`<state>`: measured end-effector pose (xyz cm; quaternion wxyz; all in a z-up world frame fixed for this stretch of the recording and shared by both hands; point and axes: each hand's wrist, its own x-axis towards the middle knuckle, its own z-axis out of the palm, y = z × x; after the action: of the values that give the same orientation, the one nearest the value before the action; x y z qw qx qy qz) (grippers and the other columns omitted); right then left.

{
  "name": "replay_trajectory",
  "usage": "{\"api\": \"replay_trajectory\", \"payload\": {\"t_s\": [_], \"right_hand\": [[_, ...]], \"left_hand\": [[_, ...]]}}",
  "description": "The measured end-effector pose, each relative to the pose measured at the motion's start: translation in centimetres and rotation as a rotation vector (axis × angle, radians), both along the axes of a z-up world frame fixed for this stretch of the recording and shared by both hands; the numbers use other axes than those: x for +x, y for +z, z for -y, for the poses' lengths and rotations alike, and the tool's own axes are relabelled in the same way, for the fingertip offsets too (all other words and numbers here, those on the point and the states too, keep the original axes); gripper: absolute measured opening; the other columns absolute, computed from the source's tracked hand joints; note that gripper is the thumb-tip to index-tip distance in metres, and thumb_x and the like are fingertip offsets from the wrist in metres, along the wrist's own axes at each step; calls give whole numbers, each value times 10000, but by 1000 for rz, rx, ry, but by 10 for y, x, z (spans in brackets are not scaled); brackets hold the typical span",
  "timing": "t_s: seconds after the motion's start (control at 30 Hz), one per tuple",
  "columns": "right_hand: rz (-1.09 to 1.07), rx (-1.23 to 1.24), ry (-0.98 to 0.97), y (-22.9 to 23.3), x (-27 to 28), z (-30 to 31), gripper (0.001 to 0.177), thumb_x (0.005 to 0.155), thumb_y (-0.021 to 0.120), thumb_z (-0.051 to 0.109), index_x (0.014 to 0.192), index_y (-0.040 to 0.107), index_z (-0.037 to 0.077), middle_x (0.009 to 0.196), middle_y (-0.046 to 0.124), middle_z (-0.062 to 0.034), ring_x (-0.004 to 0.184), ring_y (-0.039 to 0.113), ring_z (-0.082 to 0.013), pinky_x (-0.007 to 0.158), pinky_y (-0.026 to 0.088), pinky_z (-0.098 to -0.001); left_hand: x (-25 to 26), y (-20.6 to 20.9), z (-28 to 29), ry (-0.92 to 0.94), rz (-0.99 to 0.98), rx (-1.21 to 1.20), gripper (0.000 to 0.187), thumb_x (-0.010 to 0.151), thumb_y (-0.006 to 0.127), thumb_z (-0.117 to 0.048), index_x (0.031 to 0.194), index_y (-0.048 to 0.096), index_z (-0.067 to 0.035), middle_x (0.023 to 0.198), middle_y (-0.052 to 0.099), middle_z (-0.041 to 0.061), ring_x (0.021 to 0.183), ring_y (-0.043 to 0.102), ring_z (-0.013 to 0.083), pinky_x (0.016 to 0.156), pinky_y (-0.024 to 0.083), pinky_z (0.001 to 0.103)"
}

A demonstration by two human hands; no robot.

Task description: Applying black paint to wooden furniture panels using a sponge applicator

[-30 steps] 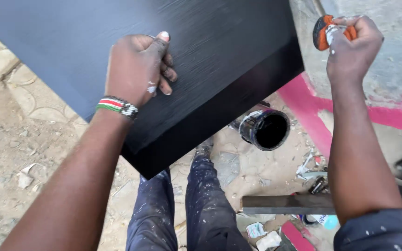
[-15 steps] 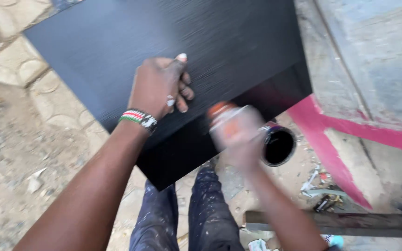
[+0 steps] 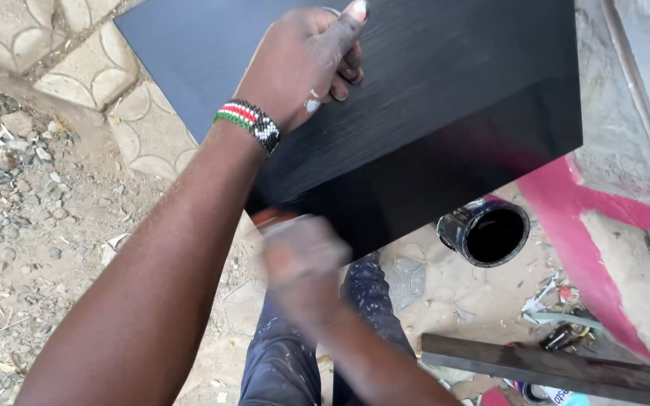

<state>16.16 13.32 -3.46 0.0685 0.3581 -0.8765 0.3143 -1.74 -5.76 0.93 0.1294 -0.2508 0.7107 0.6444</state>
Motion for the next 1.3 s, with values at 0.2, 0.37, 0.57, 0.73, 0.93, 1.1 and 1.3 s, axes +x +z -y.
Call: {"api": "replay_trajectory", "payload": {"t_s": [0.2, 0.37, 0.57, 0.73, 0.93, 1.1, 1.3], "right_hand": [[-259, 185, 52, -2, -71, -33, 382, 1148, 818, 112, 862, 569, 154, 798, 543, -53, 706, 529, -290, 511, 361, -491], [217, 156, -650, -34, -332, -225, 367, 1295, 639, 398, 1151, 924, 218, 972, 906, 12, 849, 839, -140, 763, 636, -378], [508, -338, -491, -34, -314, -176, 96, 1071, 692, 53, 1106, 759, 111, 1097, 906, -144, 805, 780, -136, 646, 592, -287], [207, -139, -114, -20, -25, 41, 153, 1033, 696, 41, 908, 720, 127, 813, 654, -66, 704, 625, -267, 603, 467, -469], [631, -269, 167, 26, 48, -3, 171, 907, 697, 54, 1075, 678, 30, 973, 716, -171, 877, 711, -398, 727, 547, -546], [1311, -595, -358, -22, 39, -230, 287, 982, 874, 87, 1247, 852, -20, 1147, 949, -221, 872, 916, -262, 722, 779, -397], [1006, -99, -1058, -152, -58, -451, 220, 1142, 782, 214, 1308, 914, 155, 751, 561, 62, 644, 434, -42, 530, 380, -287]], "left_hand": [[1, 6, -1, -45, -32, -159, 601, 1144, 419, -619, 792, 676, -206, 770, 835, -60, 603, 741, 54, 760, 601, 287], [4, 0, -1, 55, 9, -17, 626, 1202, 451, -636, 884, 720, -169, 835, 848, 20, 650, 783, 79, 637, 550, 239], [-2, 10, 4, 115, 59, 124, 657, 1062, 391, -715, 902, 710, -163, 834, 886, 49, 604, 788, 73, 570, 589, 193], [-6, 6, 5, 107, 76, 113, 718, 985, 335, -770, 864, 678, -150, 836, 877, 83, 585, 769, 108, 567, 552, 224], [17, 10, -20, 80, -2, 84, 575, 1090, 421, -654, 964, 689, -161, 925, 868, 54, 672, 736, 88, 686, 581, 237], [100, 29, -121, -48, -204, 154, 447, 1191, 555, -512, 1084, 757, -128, 1017, 820, 39, 730, 746, 132, 730, 602, 276], [206, -82, -338, 81, 261, 698, 154, 1086, 823, -74, 1124, 916, 42, 1208, 924, 172, 900, 859, 174, 682, 678, 264]]}}
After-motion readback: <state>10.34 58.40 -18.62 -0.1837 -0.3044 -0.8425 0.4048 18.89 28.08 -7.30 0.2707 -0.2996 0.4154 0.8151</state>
